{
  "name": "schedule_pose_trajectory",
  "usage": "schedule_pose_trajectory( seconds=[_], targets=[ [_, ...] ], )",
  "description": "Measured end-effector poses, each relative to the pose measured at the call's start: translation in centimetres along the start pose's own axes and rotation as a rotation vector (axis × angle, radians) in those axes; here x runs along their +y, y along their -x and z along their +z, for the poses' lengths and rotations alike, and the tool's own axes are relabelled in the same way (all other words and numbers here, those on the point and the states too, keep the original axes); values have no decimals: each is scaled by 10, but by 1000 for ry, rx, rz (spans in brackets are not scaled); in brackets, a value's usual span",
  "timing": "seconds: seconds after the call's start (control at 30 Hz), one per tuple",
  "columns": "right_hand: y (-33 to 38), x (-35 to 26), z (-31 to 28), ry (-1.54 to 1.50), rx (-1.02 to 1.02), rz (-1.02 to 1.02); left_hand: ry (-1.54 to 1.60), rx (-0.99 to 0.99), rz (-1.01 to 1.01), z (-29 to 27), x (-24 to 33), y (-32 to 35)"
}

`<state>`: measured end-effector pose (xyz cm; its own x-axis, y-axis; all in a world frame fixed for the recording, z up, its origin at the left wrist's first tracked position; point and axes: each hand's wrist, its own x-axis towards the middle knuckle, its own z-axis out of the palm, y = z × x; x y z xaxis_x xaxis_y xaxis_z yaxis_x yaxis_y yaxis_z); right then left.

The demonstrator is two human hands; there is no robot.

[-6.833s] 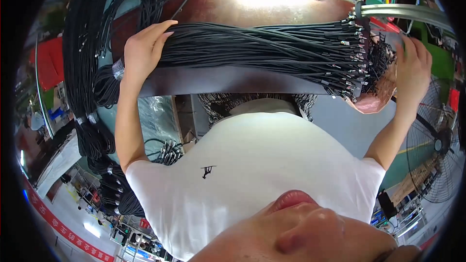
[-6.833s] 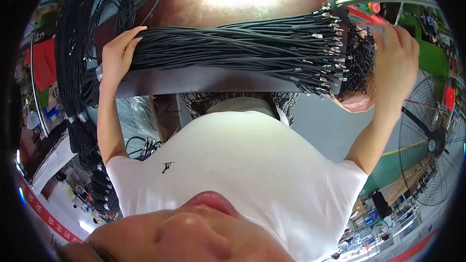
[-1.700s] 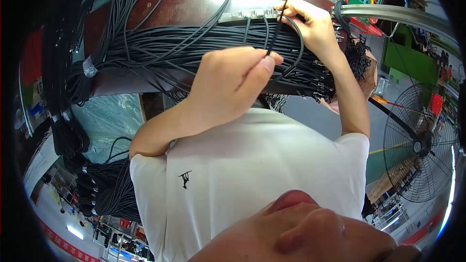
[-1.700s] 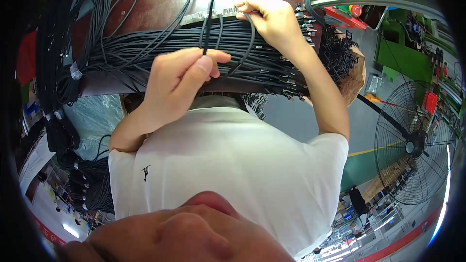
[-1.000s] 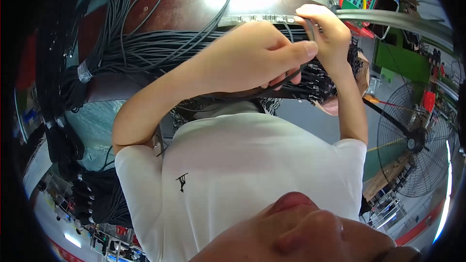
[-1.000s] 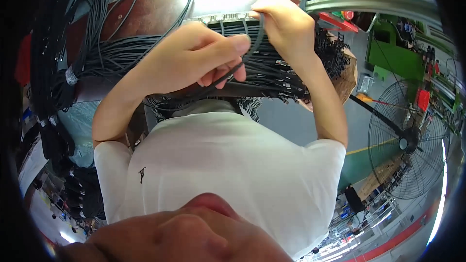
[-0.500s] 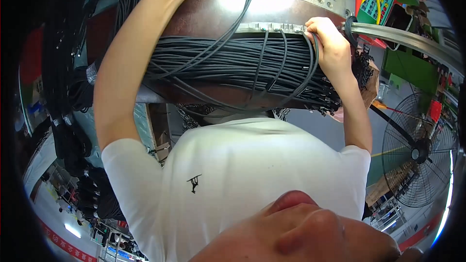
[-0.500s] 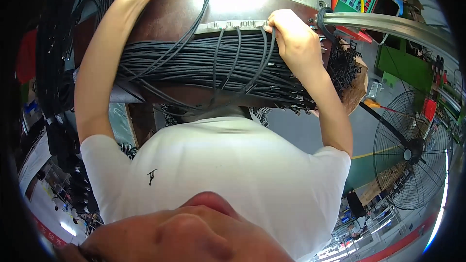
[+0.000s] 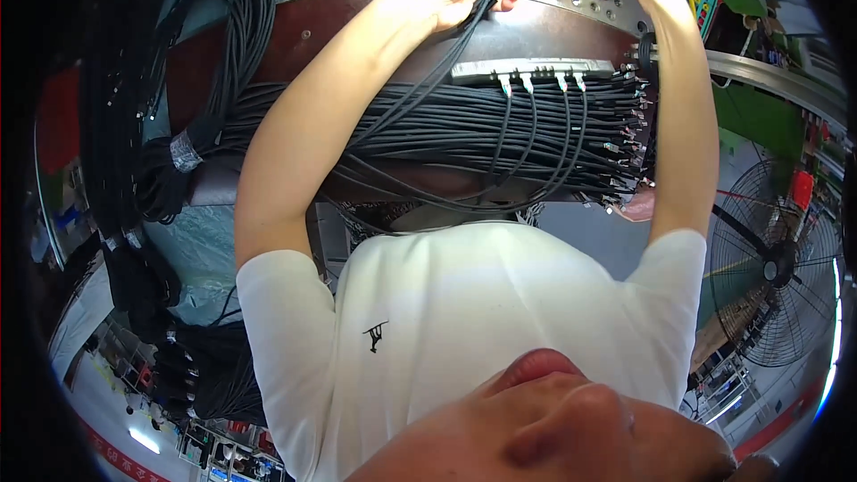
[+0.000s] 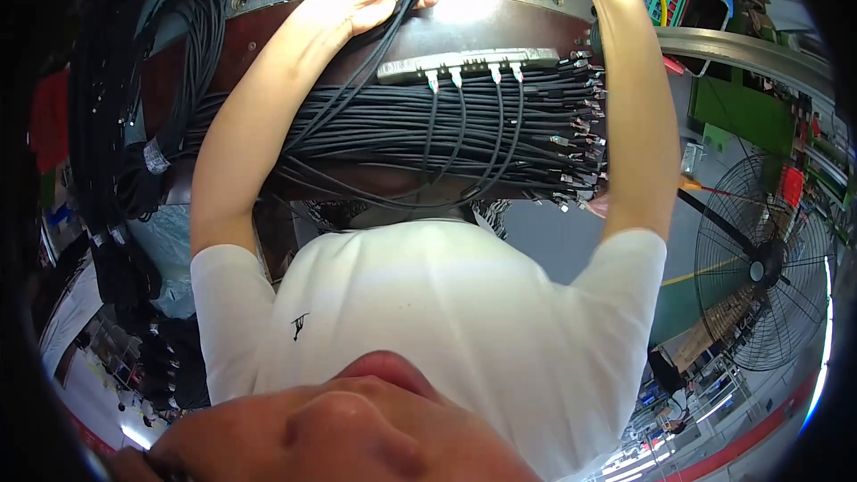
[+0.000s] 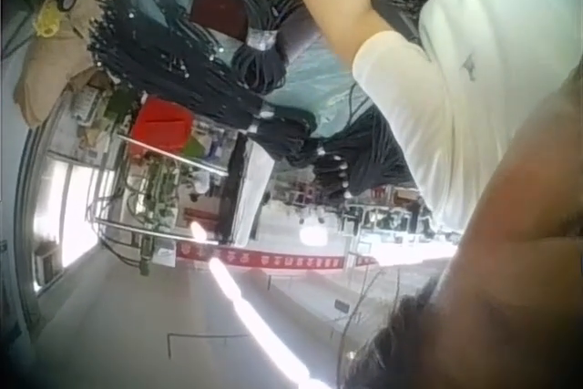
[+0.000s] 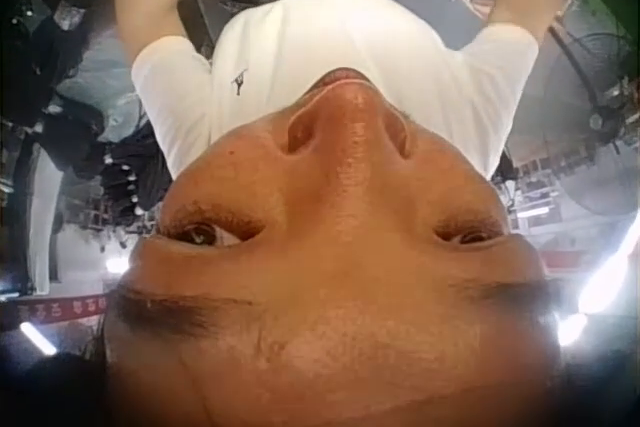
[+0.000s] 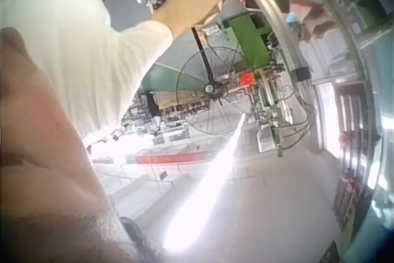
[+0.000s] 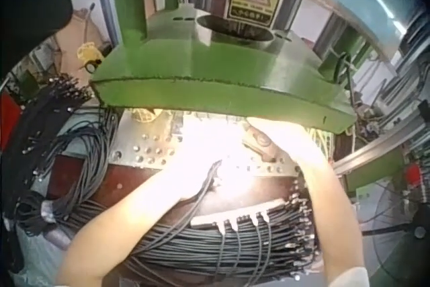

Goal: Plugging individual black wires from a bundle into a connector strip or testing jig on a workbench.

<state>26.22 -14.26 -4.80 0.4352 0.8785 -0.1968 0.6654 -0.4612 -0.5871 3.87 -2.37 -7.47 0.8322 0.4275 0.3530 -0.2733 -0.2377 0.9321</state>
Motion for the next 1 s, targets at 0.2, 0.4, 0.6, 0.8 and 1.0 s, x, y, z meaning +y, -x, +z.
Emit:
schedule_pose_trajectory(
  seconds=[0.2, 0.4, 0.6, 0.8, 1.0],
  targets=[
    [-20, -5, 32, 253, 320, -200, 391, -23, -122, -16, 1, -5],
    [-10, -41, 60, -2, 398, -457, 752, 36, -850, -11, 54, 38],
    [24, -91, 46, -89, 237, -311, 997, 103, -842, -27, 89, 81],
    [20, -113, 97, -33, 284, -842, 926, 371, -475, -144, 140, 120],
    [47, -184, 55, -483, -447, -241, 622, 584, -53, -177, 140, 118]
  ],
)
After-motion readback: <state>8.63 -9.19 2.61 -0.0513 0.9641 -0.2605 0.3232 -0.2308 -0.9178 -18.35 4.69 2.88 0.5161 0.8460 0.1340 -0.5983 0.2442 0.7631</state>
